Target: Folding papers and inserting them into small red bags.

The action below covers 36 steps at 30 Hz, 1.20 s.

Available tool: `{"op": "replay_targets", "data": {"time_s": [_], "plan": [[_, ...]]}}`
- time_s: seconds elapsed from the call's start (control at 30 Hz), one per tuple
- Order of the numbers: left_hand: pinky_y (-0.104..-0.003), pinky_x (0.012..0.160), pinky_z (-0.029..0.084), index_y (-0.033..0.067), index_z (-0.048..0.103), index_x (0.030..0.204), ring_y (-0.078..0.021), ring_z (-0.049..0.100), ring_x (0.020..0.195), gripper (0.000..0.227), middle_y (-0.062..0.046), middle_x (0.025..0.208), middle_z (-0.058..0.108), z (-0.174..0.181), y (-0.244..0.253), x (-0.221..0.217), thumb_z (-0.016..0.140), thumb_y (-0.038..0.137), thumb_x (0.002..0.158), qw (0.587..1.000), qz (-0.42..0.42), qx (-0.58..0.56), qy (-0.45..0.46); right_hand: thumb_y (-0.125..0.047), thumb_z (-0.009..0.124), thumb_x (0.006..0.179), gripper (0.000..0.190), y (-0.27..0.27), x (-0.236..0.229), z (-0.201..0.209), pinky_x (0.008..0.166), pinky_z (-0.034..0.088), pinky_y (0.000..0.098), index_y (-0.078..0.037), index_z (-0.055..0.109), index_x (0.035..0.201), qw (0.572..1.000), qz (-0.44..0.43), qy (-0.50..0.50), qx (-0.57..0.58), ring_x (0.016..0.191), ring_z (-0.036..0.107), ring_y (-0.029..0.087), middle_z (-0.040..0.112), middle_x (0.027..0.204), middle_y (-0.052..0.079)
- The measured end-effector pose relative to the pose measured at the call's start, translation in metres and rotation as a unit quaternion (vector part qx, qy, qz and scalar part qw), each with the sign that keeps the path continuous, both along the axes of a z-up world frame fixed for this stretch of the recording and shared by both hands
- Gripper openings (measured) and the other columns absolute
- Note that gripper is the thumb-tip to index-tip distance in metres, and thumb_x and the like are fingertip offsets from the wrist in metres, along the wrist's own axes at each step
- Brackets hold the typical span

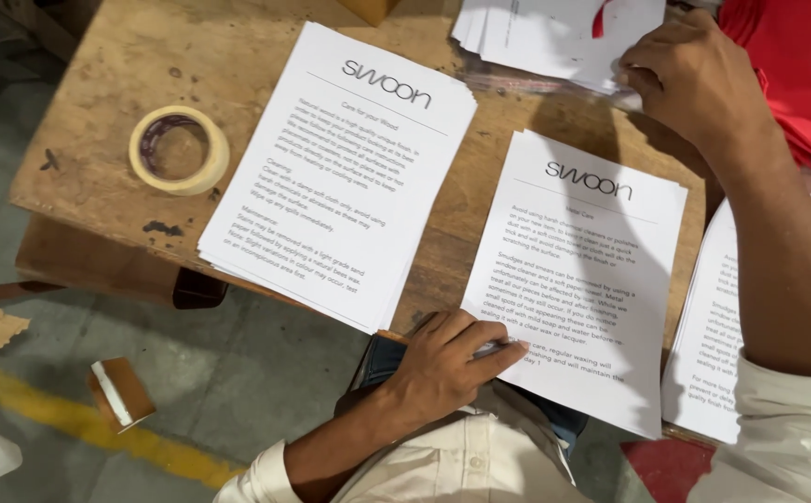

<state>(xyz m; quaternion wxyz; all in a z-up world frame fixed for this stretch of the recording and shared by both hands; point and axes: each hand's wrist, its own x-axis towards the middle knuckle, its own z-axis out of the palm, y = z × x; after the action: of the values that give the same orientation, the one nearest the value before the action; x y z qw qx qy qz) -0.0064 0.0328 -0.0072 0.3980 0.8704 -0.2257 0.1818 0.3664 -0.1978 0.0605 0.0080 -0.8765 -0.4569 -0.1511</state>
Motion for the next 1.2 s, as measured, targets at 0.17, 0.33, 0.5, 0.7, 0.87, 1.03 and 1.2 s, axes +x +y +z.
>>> {"op": "replay_targets", "data": {"time_s": [0.17,0.33,0.5,0.7,0.87,1.03,1.2], "plan": [[-0.041,0.088,0.056,0.0172,0.074,0.125,-0.0214,0.06,0.104,0.034,0.0,0.113,0.067,0.003,0.002,0.0,0.067,0.003,0.095,1.0,0.002,0.001,0.0,-0.007,0.08,0.095,0.019,0.061,-0.01,0.017,0.101,0.057,0.0386,0.0,0.076,0.112,0.994,0.079,0.006,0.079,0.112,0.069,0.03,0.075,0.112,0.014],[-0.041,0.091,0.056,0.0181,0.075,0.124,-0.0203,0.06,0.103,0.033,0.001,0.115,0.067,0.006,0.004,-0.001,0.065,0.004,0.096,1.0,0.003,0.001,0.017,-0.015,0.084,0.096,0.029,0.105,0.008,-0.012,0.103,0.055,0.0414,0.005,0.075,0.115,0.987,0.085,0.046,0.131,0.117,0.068,0.034,0.074,0.117,0.018],[-0.038,0.087,0.056,0.0158,0.075,0.122,-0.0195,0.06,0.103,0.023,0.001,0.114,0.066,0.009,0.007,0.001,0.068,0.014,0.1,1.0,0.002,-0.002,-0.002,-0.019,0.089,0.093,0.036,0.132,0.004,-0.018,0.093,0.056,0.0453,0.006,0.075,0.114,0.982,0.027,0.138,0.125,0.108,0.066,0.036,0.076,0.118,0.017],[-0.034,0.085,0.057,0.0162,0.075,0.123,-0.0172,0.06,0.105,0.021,0.001,0.114,0.065,0.008,0.01,0.003,0.068,0.017,0.102,1.0,0.003,0.006,-0.024,-0.015,0.086,0.087,0.036,0.127,0.013,-0.033,0.099,0.057,0.0439,0.006,0.075,0.113,0.986,0.058,0.093,0.124,0.119,0.065,0.036,0.074,0.127,0.016],[-0.033,0.084,0.057,0.0164,0.075,0.123,-0.0172,0.059,0.104,0.021,0.0,0.115,0.065,-0.001,0.007,0.001,0.066,0.017,0.105,0.999,-0.001,0.023,-0.022,-0.019,0.087,0.084,0.038,0.124,0.016,-0.04,0.101,0.056,0.0444,0.004,0.076,0.112,0.991,0.074,0.043,0.098,0.123,0.064,0.038,0.072,0.131,0.017],[-0.034,0.088,0.058,0.0171,0.073,0.125,-0.0181,0.059,0.108,0.019,-0.002,0.115,0.063,-0.01,0.001,-0.002,0.063,0.019,0.109,1.0,0.01,0.023,-0.012,-0.021,0.088,0.091,0.035,0.12,0.012,-0.035,0.105,0.055,0.0458,0.001,0.076,0.115,0.991,0.049,0.085,0.091,0.114,0.064,0.032,0.075,0.122,0.012],[-0.034,0.082,0.058,0.0179,0.072,0.129,-0.0187,0.058,0.103,0.024,-0.002,0.111,0.063,-0.019,-0.003,-0.01,0.061,0.021,0.109,0.991,0.104,0.085,0.008,-0.02,0.088,0.091,0.03,0.205,0.067,-0.085,0.085,0.055,0.0408,0.002,0.074,0.107,0.969,0.16,0.137,0.131,0.094,0.066,0.03,0.074,0.109,0.013]]}}
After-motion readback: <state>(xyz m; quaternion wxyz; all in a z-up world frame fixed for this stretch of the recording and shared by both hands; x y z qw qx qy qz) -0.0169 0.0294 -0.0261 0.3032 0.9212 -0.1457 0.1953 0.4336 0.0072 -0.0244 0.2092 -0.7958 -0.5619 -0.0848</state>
